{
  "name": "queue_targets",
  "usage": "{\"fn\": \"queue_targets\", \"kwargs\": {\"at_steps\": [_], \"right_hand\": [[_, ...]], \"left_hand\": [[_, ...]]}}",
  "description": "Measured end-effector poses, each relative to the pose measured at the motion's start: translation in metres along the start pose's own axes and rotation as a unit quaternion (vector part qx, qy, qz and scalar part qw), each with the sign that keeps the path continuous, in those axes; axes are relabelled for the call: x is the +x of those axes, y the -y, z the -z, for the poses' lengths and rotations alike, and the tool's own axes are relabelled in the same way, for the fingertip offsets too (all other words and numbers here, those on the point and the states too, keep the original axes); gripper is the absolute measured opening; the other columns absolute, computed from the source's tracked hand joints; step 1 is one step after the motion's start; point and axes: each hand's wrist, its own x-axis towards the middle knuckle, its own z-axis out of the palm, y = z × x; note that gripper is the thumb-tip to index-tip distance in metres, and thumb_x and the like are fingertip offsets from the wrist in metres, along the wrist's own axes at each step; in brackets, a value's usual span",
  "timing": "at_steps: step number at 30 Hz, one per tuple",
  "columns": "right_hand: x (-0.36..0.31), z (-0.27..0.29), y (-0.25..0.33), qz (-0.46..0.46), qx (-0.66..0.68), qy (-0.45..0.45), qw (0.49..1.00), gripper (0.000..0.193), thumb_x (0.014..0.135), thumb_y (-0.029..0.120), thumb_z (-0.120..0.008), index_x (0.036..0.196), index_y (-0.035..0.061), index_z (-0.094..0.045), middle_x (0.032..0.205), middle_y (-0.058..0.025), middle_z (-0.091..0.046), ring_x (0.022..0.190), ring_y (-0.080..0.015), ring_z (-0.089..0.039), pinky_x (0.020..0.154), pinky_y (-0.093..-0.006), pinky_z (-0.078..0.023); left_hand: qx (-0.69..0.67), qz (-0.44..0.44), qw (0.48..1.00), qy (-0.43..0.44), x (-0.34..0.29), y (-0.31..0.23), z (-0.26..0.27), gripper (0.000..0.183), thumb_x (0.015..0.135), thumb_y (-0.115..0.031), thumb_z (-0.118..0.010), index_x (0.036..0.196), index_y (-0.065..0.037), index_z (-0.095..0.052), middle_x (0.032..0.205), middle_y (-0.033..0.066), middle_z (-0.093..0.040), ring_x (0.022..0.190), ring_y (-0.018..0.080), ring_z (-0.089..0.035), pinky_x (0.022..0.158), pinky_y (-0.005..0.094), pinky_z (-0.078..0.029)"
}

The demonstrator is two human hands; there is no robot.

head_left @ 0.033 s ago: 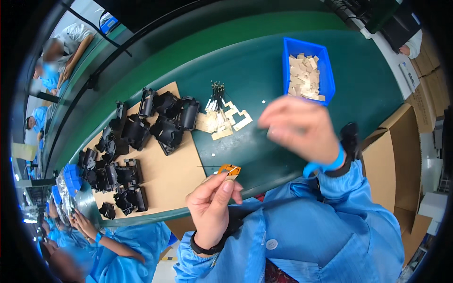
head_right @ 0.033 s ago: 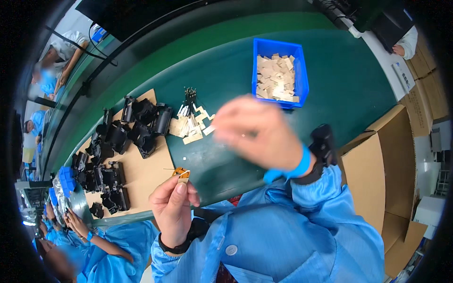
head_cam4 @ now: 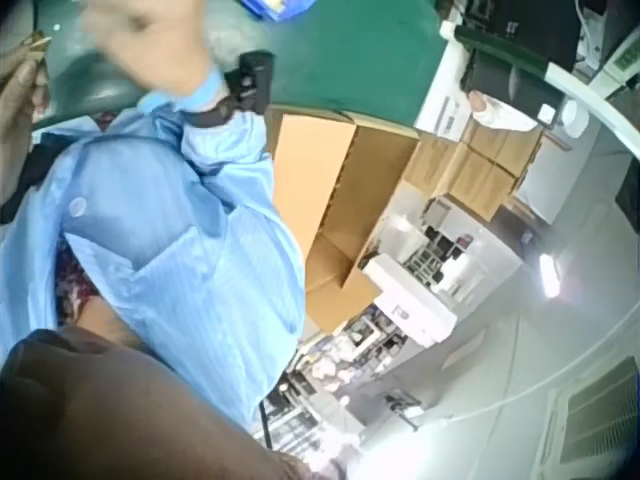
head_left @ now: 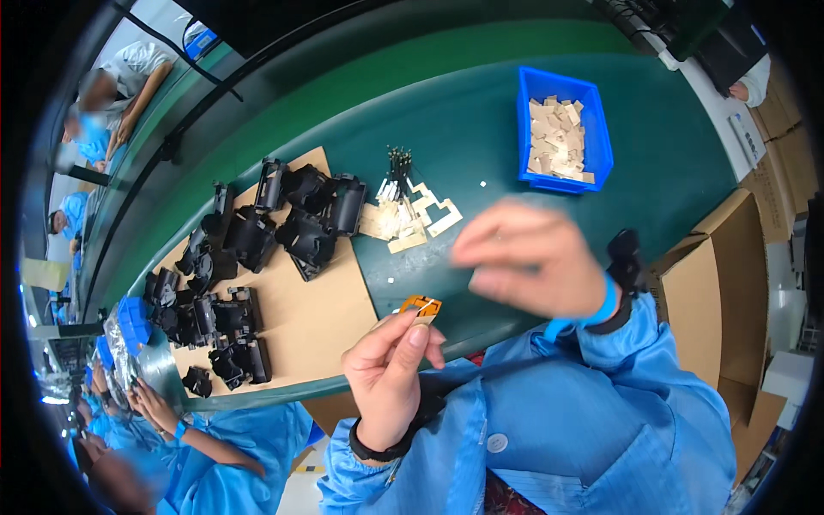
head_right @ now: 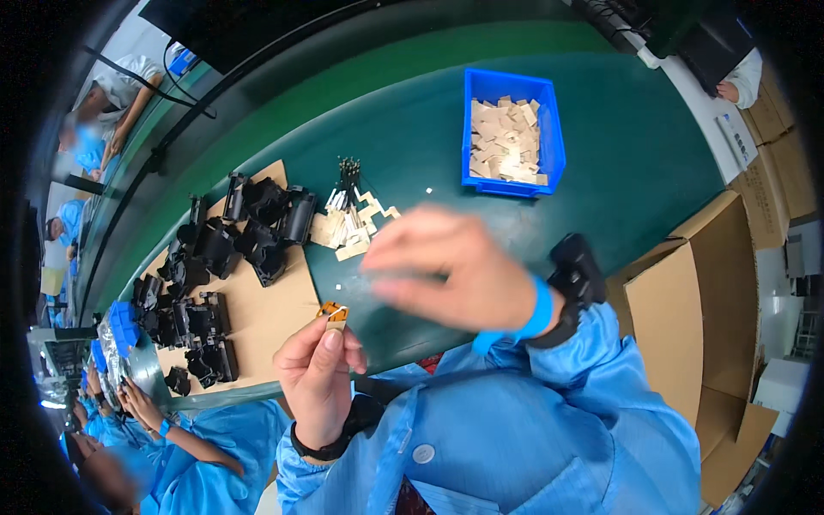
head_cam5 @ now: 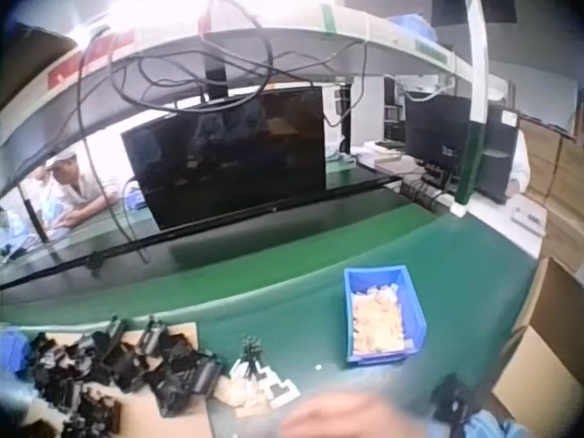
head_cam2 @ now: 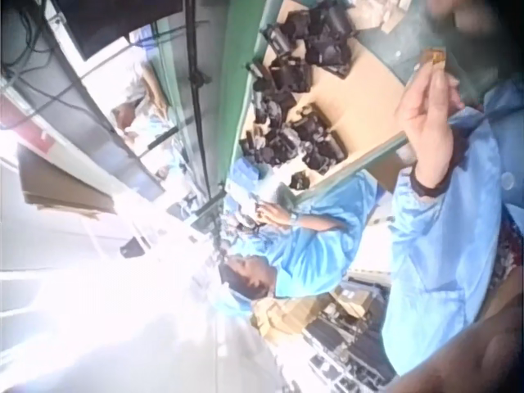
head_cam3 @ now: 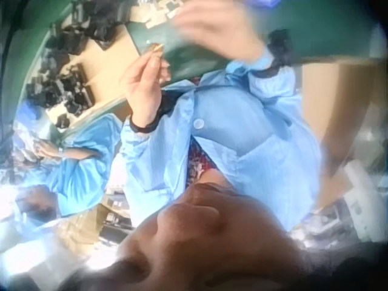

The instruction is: Assembling small black plastic components by inserting spacers and threading wires on an industrial production line.

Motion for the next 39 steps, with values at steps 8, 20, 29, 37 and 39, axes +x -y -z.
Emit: {"fn": "queue_targets", "kwargs": {"at_steps": [8,20,29,37,39], "right_hand": [[-0.007,-0.052,0.004,0.064,0.068,-0.041,0.995,0.019,0.074,0.004,-0.064,0.092,-0.0031,-0.063,0.095,-0.0141,-0.06,0.081,-0.0262,-0.059,0.07,-0.0333,-0.046],[0.003,-0.06,0.014,0.18,-0.239,-0.111,0.948,0.022,0.065,0.012,-0.062,0.085,0.0043,-0.064,0.088,-0.006,-0.061,0.077,-0.0209,-0.056,0.067,-0.035,-0.043],[0.006,-0.052,0.016,0.161,-0.194,-0.044,0.967,0.032,0.064,0.018,-0.067,0.094,0.005,-0.063,0.097,-0.0075,-0.059,0.084,-0.0209,-0.055,0.074,-0.0383,-0.041],[0.013,-0.039,0.003,-0.109,0.132,0.079,0.982,0.024,0.074,0.016,-0.068,0.092,0.002,-0.061,0.084,-0.007,-0.059,0.077,-0.0175,-0.056,0.068,-0.0282,-0.044],[0.014,-0.041,0.001,-0.11,0.141,0.083,0.98,0.018,0.075,0.014,-0.067,0.088,0.0027,-0.062,0.079,-0.0039,-0.059,0.071,-0.012,-0.055,0.066,-0.0254,-0.044]], "left_hand": [[-0.006,0.003,1.0,-0.019,-0.004,0.003,0.001,0.021,0.086,-0.003,-0.055,0.105,0.005,-0.057,0.09,0.0147,-0.061,0.063,0.0167,-0.058,0.058,0.0255,-0.048],[0.174,-0.071,0.979,-0.075,-0.009,-0.008,0.0,0.013,0.084,-0.002,-0.057,0.092,0.008,-0.058,0.08,0.0096,-0.057,0.062,0.012,-0.056,0.054,0.0229,-0.048],[0.082,-0.041,0.988,-0.121,-0.007,-0.007,0.002,0.01,0.084,-0.002,-0.057,0.089,0.007,-0.058,0.071,0.0094,-0.059,0.057,0.0122,-0.055,0.051,0.0232,-0.046],[0.155,-0.057,0.981,-0.1,-0.01,-0.009,0.007,0.007,0.081,0.0,-0.059,0.085,0.005,-0.057,0.073,0.0065,-0.058,0.057,0.0089,-0.054,0.052,0.0196,-0.045],[0.155,-0.059,0.981,-0.1,-0.009,-0.007,0.006,0.006,0.08,0.003,-0.06,0.085,0.005,-0.057,0.075,0.0061,-0.057,0.058,0.0083,-0.054,0.052,0.019,-0.045]]}}
